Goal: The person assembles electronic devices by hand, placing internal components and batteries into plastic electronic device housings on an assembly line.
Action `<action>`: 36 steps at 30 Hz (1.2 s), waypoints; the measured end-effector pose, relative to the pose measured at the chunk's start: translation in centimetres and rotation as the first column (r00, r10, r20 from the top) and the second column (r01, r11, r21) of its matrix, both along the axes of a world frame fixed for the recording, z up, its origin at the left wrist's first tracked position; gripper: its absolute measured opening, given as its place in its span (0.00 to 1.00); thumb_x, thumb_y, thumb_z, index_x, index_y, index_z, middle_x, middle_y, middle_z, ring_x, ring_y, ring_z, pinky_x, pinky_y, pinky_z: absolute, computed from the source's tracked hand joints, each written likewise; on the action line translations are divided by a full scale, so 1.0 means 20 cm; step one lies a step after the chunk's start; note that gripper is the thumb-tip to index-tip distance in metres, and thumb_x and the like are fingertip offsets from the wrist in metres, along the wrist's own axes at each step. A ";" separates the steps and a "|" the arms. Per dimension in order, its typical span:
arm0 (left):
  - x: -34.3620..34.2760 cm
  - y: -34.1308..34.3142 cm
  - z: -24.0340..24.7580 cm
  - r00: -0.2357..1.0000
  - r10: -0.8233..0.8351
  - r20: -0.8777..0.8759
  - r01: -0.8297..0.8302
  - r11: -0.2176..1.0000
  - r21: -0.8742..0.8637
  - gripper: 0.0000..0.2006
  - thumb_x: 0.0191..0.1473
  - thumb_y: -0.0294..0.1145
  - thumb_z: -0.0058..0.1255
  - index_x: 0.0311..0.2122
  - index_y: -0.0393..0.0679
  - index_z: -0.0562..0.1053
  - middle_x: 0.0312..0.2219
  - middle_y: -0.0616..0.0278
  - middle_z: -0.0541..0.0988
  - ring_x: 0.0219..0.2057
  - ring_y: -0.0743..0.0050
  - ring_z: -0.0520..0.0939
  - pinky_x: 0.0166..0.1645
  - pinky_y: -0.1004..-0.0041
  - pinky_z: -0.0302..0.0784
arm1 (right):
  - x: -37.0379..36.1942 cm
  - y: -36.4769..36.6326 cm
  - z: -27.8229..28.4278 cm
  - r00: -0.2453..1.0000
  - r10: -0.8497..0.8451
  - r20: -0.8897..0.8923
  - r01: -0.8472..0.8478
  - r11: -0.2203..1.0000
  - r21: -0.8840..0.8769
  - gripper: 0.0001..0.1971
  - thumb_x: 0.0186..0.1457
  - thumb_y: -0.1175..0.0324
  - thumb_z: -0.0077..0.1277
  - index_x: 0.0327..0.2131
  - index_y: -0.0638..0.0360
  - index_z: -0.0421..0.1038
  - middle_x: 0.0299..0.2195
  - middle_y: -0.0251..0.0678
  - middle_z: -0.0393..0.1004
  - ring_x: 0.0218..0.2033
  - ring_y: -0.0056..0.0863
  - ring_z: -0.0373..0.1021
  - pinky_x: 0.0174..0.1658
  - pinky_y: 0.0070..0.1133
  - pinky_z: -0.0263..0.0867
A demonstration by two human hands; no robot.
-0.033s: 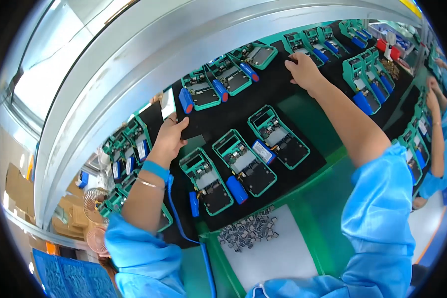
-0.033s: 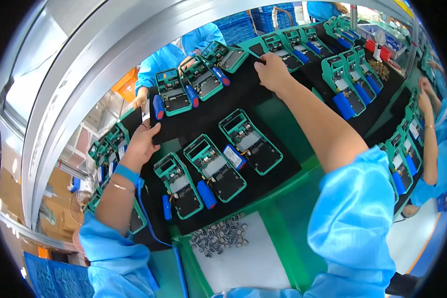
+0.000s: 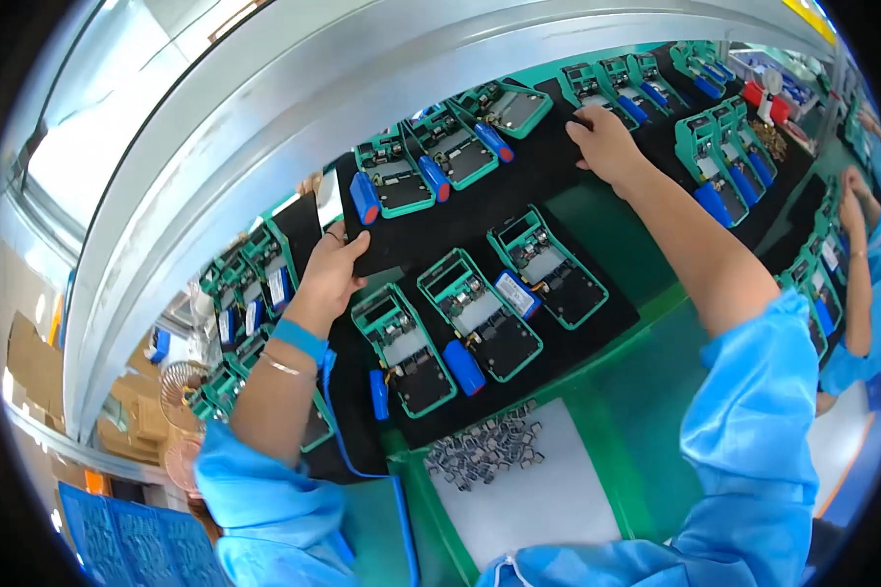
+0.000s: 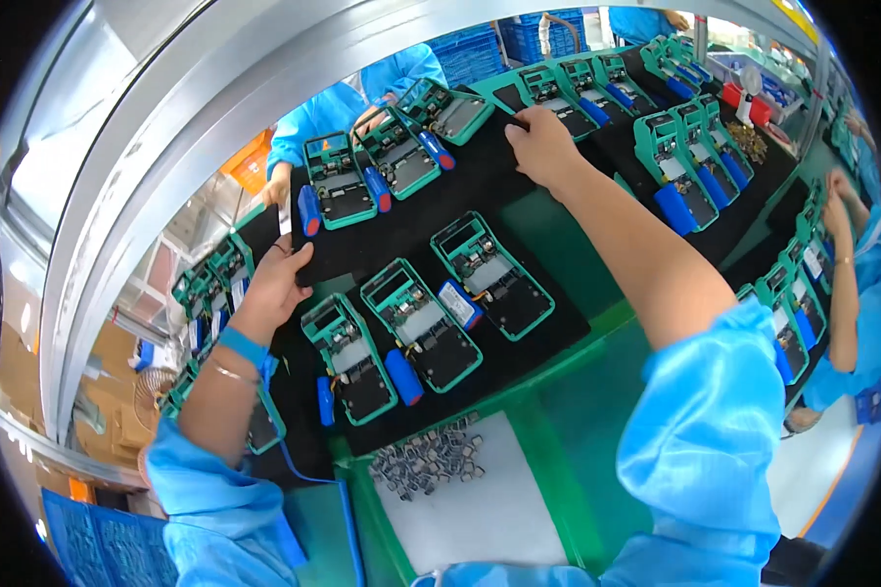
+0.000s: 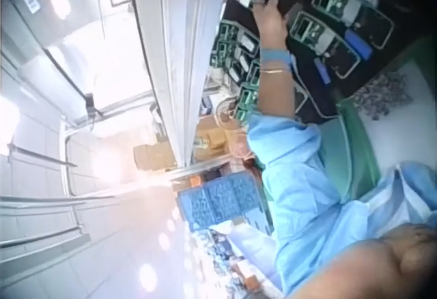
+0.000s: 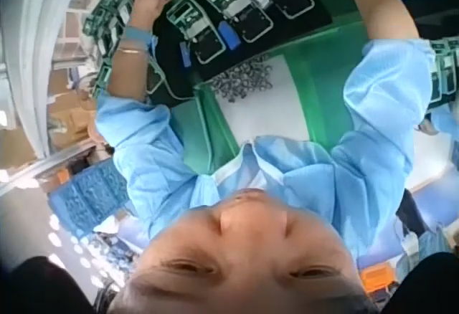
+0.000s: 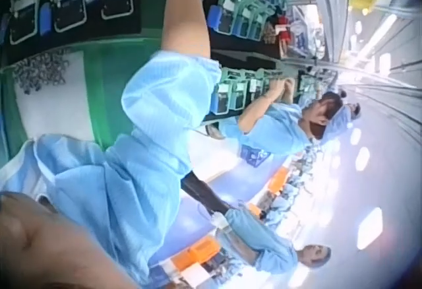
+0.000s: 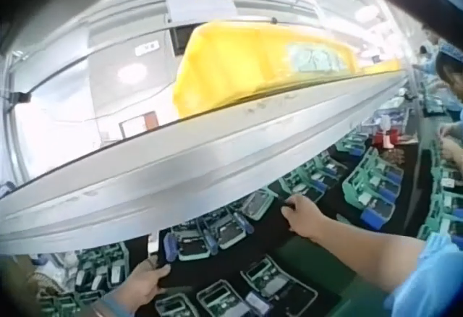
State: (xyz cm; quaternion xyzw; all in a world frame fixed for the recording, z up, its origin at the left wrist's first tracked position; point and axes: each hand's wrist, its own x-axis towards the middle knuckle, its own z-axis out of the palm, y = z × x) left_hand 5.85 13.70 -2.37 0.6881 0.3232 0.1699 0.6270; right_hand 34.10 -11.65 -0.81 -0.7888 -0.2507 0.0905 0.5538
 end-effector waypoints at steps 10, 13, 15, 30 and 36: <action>-0.72 -0.60 -0.07 0.996 0.000 0.091 0.001 1.000 -0.008 0.11 0.64 0.35 0.49 0.50 0.50 0.69 0.32 0.77 0.76 0.26 0.93 0.71 0.24 0.85 0.62 | -0.68 -0.60 -0.24 0.999 0.013 -0.029 -0.007 0.980 0.198 0.12 0.65 0.67 0.48 0.48 0.60 0.65 0.35 0.29 0.68 0.36 0.16 0.67 0.32 0.18 0.71; -0.76 -0.73 -0.20 0.995 -0.024 0.101 0.024 1.000 -0.005 0.14 0.64 0.33 0.49 0.53 0.46 0.68 0.34 0.73 0.76 0.27 0.91 0.71 0.25 0.84 0.63 | -0.69 -0.72 -0.44 0.998 -0.044 -0.037 0.049 0.987 0.153 0.12 0.65 0.65 0.48 0.48 0.61 0.66 0.37 0.28 0.69 0.36 0.13 0.67 0.33 0.16 0.69; -0.78 -0.77 -0.29 0.994 0.001 0.111 -0.009 0.998 0.067 0.15 0.62 0.29 0.51 0.52 0.38 0.67 0.35 0.68 0.76 0.30 0.87 0.74 0.28 0.81 0.69 | -0.71 -0.74 -0.45 0.988 -0.066 -0.142 0.074 0.996 0.051 0.13 0.64 0.65 0.50 0.48 0.62 0.69 0.40 0.31 0.72 0.40 0.19 0.69 0.41 0.20 0.69; -0.81 -0.86 -0.28 0.988 -0.039 0.148 -0.112 0.478 0.871 0.29 0.51 0.30 0.59 0.59 0.42 0.67 0.56 0.44 0.67 0.58 0.41 0.68 0.62 0.57 0.64 | -1.43 -0.72 -0.55 0.707 0.544 0.452 -0.355 0.826 -0.439 0.05 0.49 0.72 0.60 0.30 0.60 0.75 0.29 0.39 0.74 0.33 0.40 0.72 0.37 0.33 0.69; -0.66 -0.79 -0.34 0.995 -0.062 -0.077 0.089 0.223 0.971 0.33 0.49 0.43 0.63 0.59 0.43 0.68 0.59 0.44 0.65 0.64 0.42 0.60 0.62 0.47 0.62 | -1.42 -0.69 -0.51 0.768 0.553 0.323 -0.257 0.729 -0.635 0.06 0.48 0.71 0.60 0.30 0.59 0.75 0.29 0.38 0.72 0.34 0.40 0.71 0.36 0.34 0.69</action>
